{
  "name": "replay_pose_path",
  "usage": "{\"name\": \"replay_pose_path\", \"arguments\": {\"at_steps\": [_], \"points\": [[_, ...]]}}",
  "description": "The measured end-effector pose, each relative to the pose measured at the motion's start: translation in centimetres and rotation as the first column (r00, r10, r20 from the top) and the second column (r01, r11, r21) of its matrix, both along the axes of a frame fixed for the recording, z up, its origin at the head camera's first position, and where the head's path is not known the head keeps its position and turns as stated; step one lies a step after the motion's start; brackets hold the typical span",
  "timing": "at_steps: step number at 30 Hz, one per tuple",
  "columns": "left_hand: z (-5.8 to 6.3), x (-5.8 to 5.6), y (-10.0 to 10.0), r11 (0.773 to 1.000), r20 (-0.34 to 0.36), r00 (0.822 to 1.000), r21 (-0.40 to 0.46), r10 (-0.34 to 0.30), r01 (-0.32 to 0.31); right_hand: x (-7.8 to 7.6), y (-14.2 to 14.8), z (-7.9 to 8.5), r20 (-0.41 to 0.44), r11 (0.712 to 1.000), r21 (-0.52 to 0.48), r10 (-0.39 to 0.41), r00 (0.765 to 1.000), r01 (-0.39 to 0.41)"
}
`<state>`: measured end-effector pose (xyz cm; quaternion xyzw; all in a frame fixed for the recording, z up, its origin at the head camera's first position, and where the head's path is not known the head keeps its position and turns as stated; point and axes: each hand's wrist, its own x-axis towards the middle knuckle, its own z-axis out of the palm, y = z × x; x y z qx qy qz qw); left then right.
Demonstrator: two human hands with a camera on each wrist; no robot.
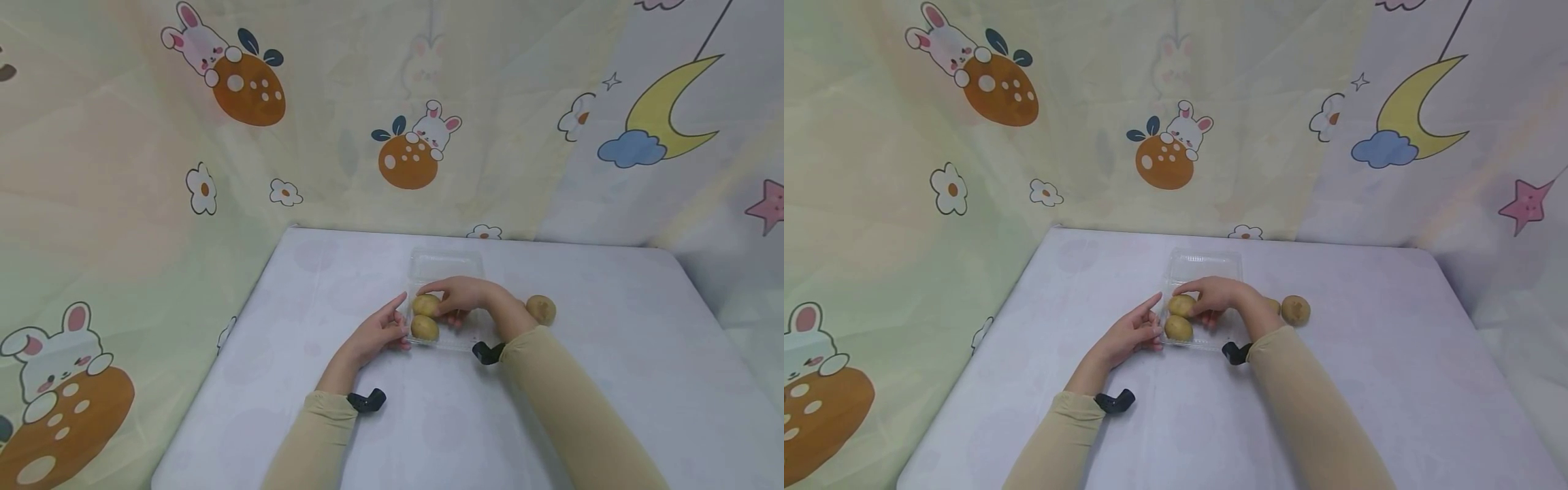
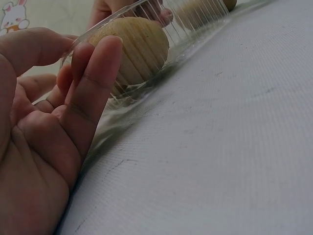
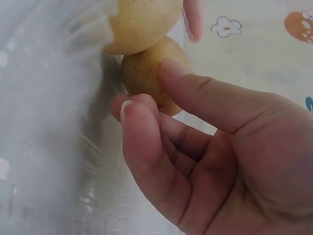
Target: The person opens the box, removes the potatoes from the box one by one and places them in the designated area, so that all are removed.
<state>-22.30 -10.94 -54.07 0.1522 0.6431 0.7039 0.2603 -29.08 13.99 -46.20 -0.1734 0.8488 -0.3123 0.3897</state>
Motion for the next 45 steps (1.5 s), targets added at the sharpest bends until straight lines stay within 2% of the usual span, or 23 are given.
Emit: {"name": "replay_pose_path", "arguments": {"at_steps": [10,17,22,27,31,45], "points": [[0.1,0.0,0.1,1.000,-0.011,1.000,-0.024,0.006,-0.006,0.6,0.4,1.2,-0.088,0.999,0.050,0.007,0.996,-0.003],[0.3,0.0,0.3,1.000,-0.014,1.000,-0.023,0.009,-0.009,0.7,1.6,1.3,-0.099,1.000,0.009,-0.011,0.995,0.012],[0.3,0.0,0.2,1.000,-0.015,1.000,-0.015,0.015,-0.015,0.6,2.8,1.3,-0.101,0.998,-0.065,-0.017,0.995,0.010],[0.3,0.1,0.1,0.999,-0.012,1.000,-0.027,0.018,-0.019,0.8,3.6,1.2,-0.152,0.994,-0.099,0.023,0.988,-0.038],[0.3,0.1,0.1,0.999,-0.009,1.000,-0.030,0.017,-0.017,1.0,3.9,1.2,-0.191,0.993,-0.107,0.027,0.981,-0.048],[0.0,0.0,0.0,1.000,0.002,1.000,-0.025,0.011,-0.011,2.4,5.5,1.6,-0.228,0.991,-0.129,-0.056,0.972,0.027]]}}
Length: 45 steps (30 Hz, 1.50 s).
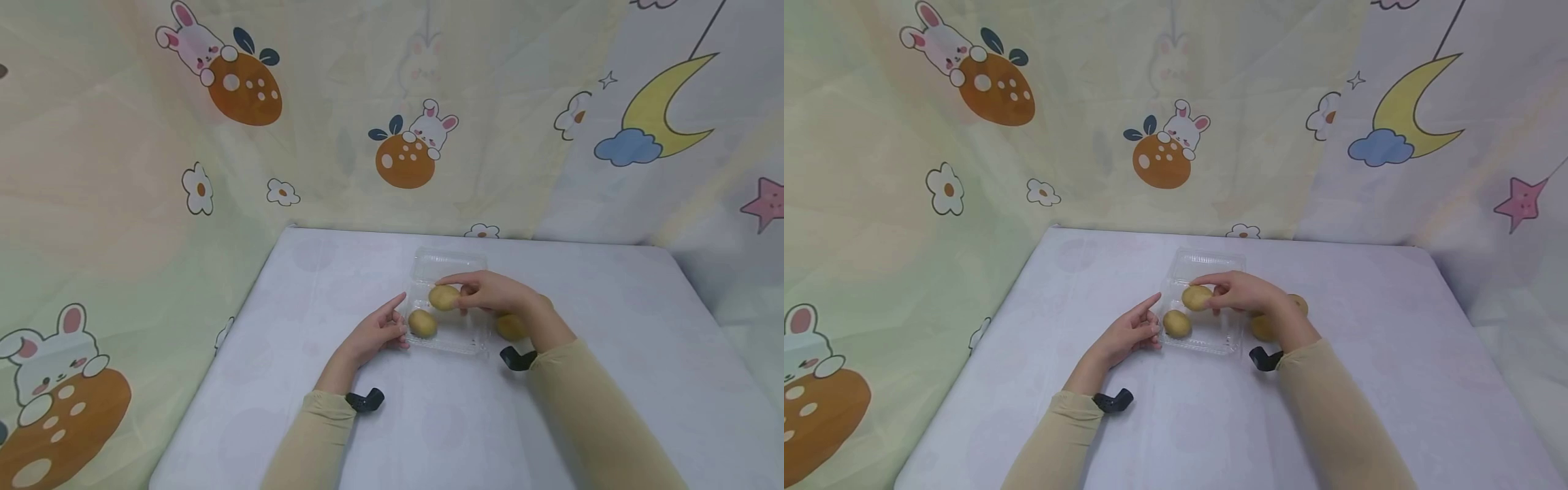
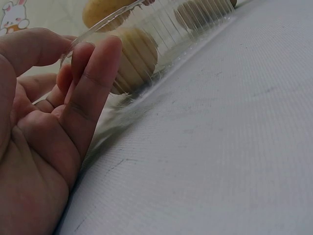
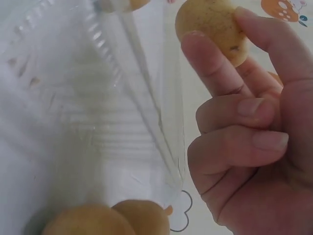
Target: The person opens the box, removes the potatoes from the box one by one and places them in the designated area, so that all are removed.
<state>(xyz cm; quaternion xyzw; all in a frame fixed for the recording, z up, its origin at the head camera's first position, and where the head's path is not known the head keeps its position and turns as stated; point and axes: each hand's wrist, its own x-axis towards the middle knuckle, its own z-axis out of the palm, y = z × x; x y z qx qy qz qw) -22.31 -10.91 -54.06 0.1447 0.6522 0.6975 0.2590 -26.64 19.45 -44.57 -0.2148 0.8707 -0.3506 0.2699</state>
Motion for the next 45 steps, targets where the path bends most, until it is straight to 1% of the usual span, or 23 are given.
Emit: {"name": "replay_pose_path", "arguments": {"at_steps": [6,10,12,15,19,24,28,36,45], "points": [[0.0,0.0,0.0,1.000,0.000,1.000,-0.015,0.005,-0.005,0.4,0.7,-0.2,0.000,1.000,-0.017,0.013,1.000,-0.013],[0.0,-0.1,0.0,1.000,-0.005,1.000,-0.024,0.014,-0.014,0.7,0.6,-0.2,0.014,0.999,-0.004,0.049,0.999,-0.049],[-0.1,-0.1,0.0,1.000,-0.004,1.000,-0.025,0.017,-0.017,0.9,0.4,-0.3,0.020,0.998,0.021,0.063,0.998,-0.064],[-0.2,-0.1,0.0,1.000,0.005,1.000,-0.027,0.015,-0.014,1.2,0.1,-0.4,0.030,0.993,0.089,0.075,0.997,-0.077],[-0.3,-0.1,0.0,0.999,0.013,1.000,-0.034,0.015,-0.014,1.2,-0.4,-0.6,0.029,0.977,0.188,0.093,0.995,-0.097],[-0.3,0.0,0.0,1.000,0.013,1.000,-0.024,0.017,-0.017,0.9,-1.2,-0.6,0.055,0.961,0.239,0.130,0.990,-0.139],[-0.3,-0.1,0.0,1.000,0.007,1.000,-0.023,0.014,-0.014,0.7,-1.5,-0.6,0.073,0.955,0.264,0.120,0.990,-0.135],[0.0,0.1,0.1,0.999,-0.005,1.000,-0.040,0.018,-0.018,0.6,-1.6,-0.6,0.134,0.960,0.259,0.072,0.988,-0.105],[0.0,0.1,0.0,0.999,-0.007,1.000,-0.035,0.016,-0.017,0.6,-1.4,-0.8,0.143,0.966,0.241,0.063,0.988,-0.097]]}}
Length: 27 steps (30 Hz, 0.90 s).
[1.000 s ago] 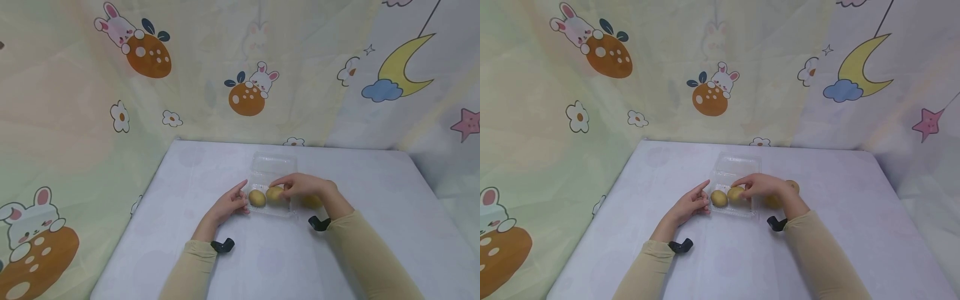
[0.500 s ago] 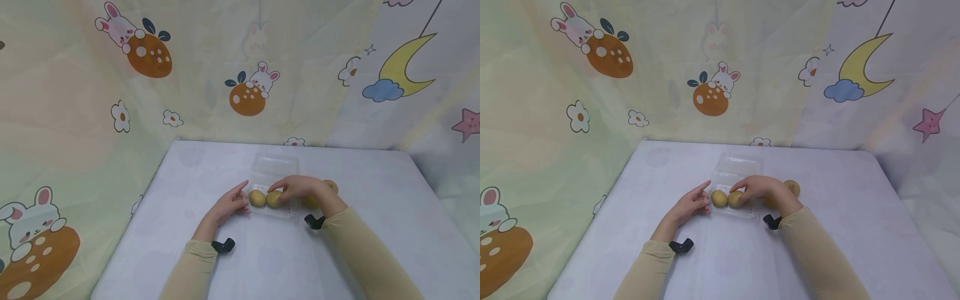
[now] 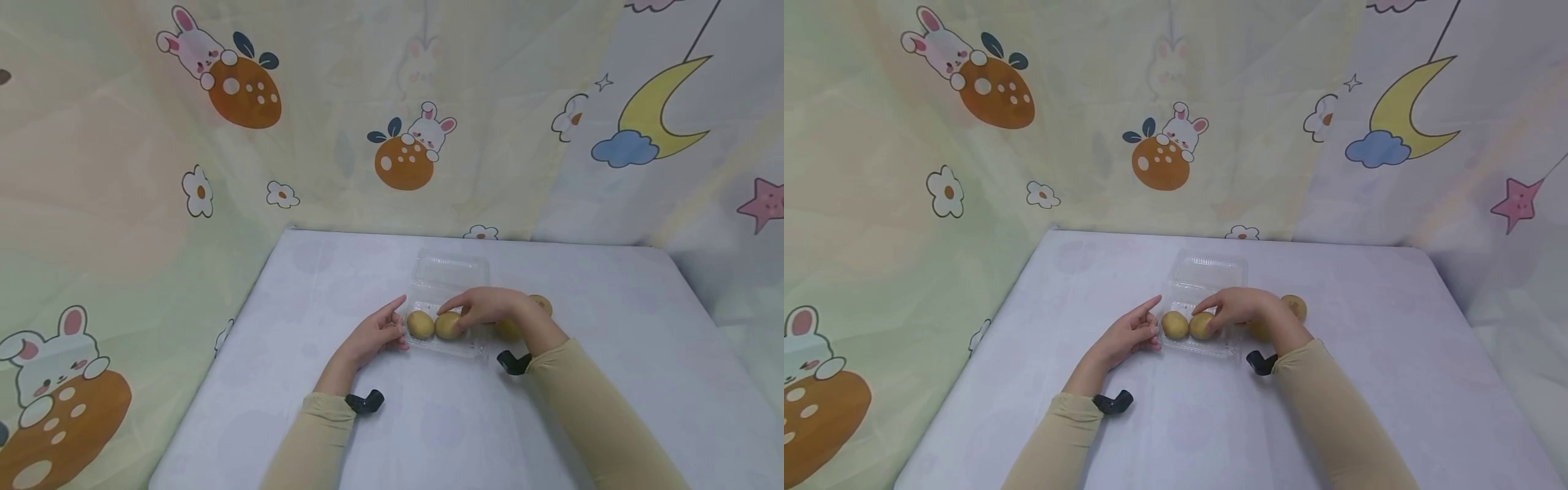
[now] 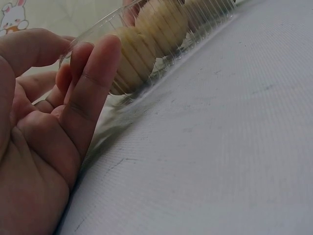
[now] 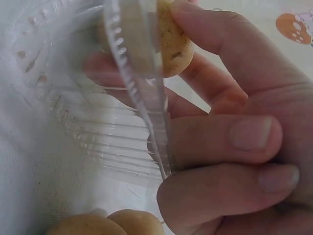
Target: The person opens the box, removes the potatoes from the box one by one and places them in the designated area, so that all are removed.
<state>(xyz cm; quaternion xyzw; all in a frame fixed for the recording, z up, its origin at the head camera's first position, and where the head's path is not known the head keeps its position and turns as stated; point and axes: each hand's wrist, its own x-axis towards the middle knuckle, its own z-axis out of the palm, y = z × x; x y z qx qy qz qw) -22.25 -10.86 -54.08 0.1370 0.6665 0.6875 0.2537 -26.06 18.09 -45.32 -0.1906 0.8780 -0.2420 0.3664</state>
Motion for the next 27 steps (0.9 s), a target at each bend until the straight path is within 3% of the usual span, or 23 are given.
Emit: {"name": "replay_pose_path", "arguments": {"at_steps": [14,21,27], "points": [[0.4,0.2,-0.1,0.998,0.022,0.999,0.055,-0.041,0.039,-0.2,0.5,0.3,-0.028,0.998,-0.065,0.005,1.000,-0.007],[0.3,0.2,-0.1,0.996,0.018,0.999,0.067,-0.052,0.050,-0.3,0.7,0.4,-0.084,0.993,-0.115,-0.001,0.996,-0.009],[0.3,0.2,0.0,0.995,0.019,0.998,0.086,-0.057,0.055,-0.3,1.2,0.4,-0.116,0.989,-0.145,-0.046,0.992,0.028]]}}
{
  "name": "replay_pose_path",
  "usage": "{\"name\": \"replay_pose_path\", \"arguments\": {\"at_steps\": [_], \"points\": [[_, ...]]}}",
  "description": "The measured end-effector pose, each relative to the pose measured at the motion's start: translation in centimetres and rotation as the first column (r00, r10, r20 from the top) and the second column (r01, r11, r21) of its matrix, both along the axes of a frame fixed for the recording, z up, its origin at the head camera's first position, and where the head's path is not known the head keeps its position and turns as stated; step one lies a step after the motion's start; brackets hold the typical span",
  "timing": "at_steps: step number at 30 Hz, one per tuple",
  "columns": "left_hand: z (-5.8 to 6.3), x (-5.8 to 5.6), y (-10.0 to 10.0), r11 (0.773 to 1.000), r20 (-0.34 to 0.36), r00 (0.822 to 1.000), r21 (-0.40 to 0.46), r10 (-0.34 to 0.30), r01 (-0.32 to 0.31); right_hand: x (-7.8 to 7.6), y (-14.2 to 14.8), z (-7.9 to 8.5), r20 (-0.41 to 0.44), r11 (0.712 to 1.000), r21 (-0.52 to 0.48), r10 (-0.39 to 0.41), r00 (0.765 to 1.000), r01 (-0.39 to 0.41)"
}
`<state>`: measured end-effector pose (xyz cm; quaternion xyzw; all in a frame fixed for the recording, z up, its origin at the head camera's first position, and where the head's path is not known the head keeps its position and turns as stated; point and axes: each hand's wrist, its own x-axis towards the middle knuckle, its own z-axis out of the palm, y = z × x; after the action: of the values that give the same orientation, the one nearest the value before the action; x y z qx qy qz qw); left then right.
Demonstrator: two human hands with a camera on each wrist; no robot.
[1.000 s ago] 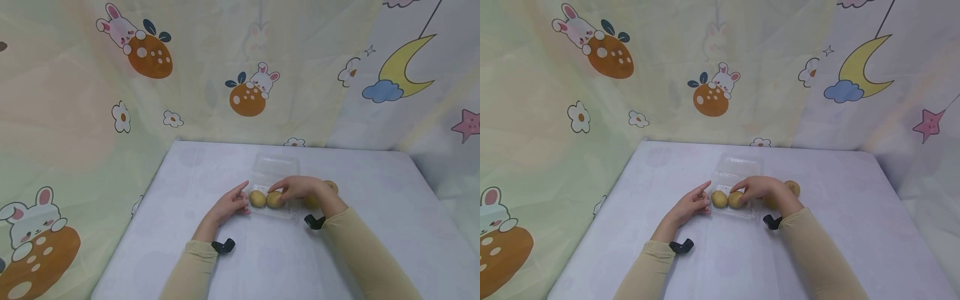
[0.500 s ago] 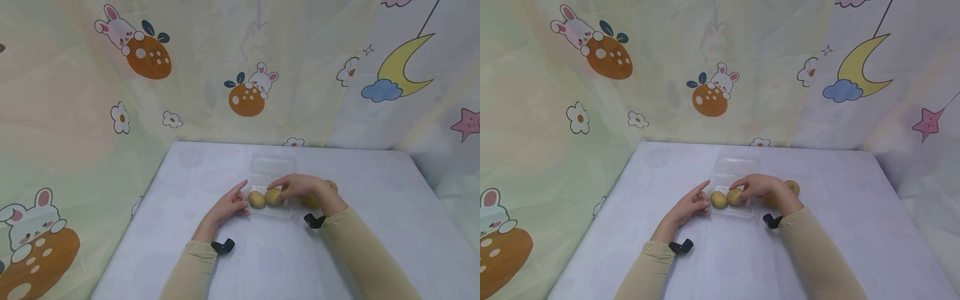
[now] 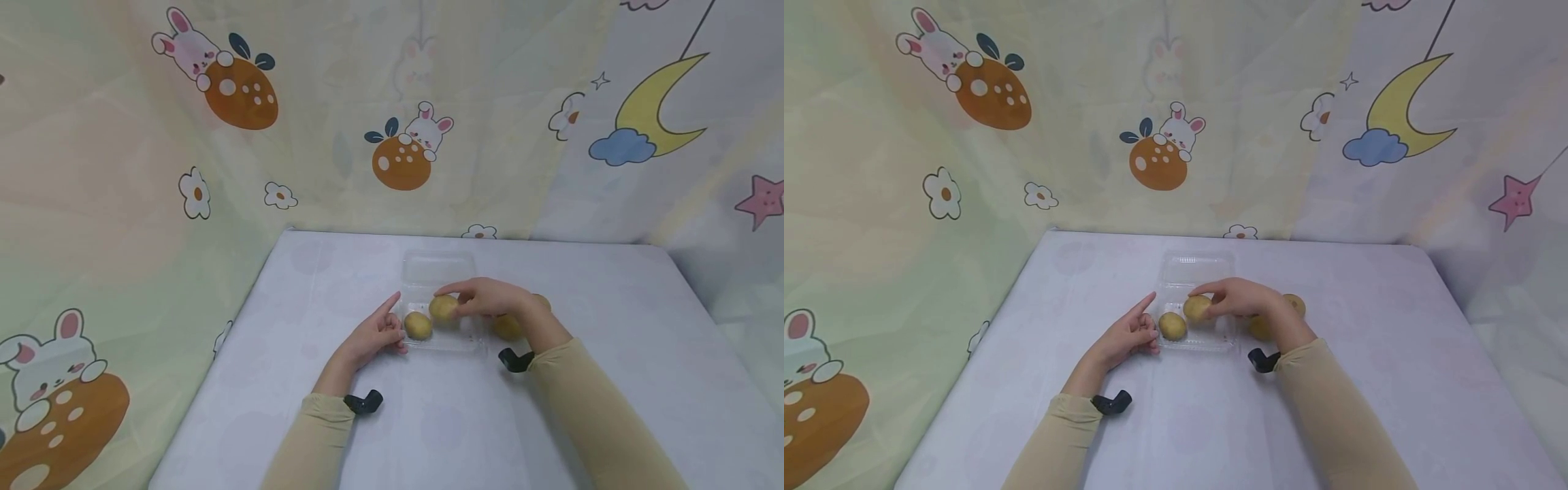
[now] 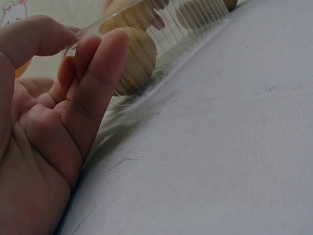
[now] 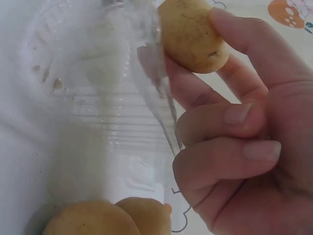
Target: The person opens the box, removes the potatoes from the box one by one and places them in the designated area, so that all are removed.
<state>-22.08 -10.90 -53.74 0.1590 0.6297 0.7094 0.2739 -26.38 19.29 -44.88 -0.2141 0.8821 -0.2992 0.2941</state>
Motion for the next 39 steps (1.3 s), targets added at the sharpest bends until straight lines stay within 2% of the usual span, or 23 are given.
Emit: {"name": "replay_pose_path", "arguments": {"at_steps": [7,12,15,23,32,39], "points": [[0.2,0.2,0.0,1.000,0.016,1.000,0.022,0.005,-0.005,0.2,1.1,0.1,-0.018,0.997,-0.047,-0.057,0.998,0.056],[0.3,0.2,0.1,1.000,0.007,1.000,0.022,-0.003,0.002,1.0,2.5,0.3,0.000,0.990,-0.076,-0.122,0.993,0.121],[0.4,0.2,0.1,1.000,0.000,1.000,0.012,0.000,0.000,1.5,3.3,0.3,-0.020,0.985,-0.090,-0.152,0.988,0.149],[0.4,0.1,0.1,1.000,-0.002,1.000,-0.008,0.008,-0.008,2.6,5.6,0.1,-0.096,0.979,-0.139,-0.161,0.982,0.147],[0.3,0.0,0.1,1.000,0.002,1.000,0.000,0.006,-0.006,4.2,8.2,-0.4,-0.069,0.949,-0.248,-0.216,0.974,0.194],[0.1,0.0,0.1,1.000,0.008,1.000,0.002,0.011,-0.011,5.2,10.0,-1.1,-0.094,0.932,-0.295,-0.248,0.964,0.211]]}}
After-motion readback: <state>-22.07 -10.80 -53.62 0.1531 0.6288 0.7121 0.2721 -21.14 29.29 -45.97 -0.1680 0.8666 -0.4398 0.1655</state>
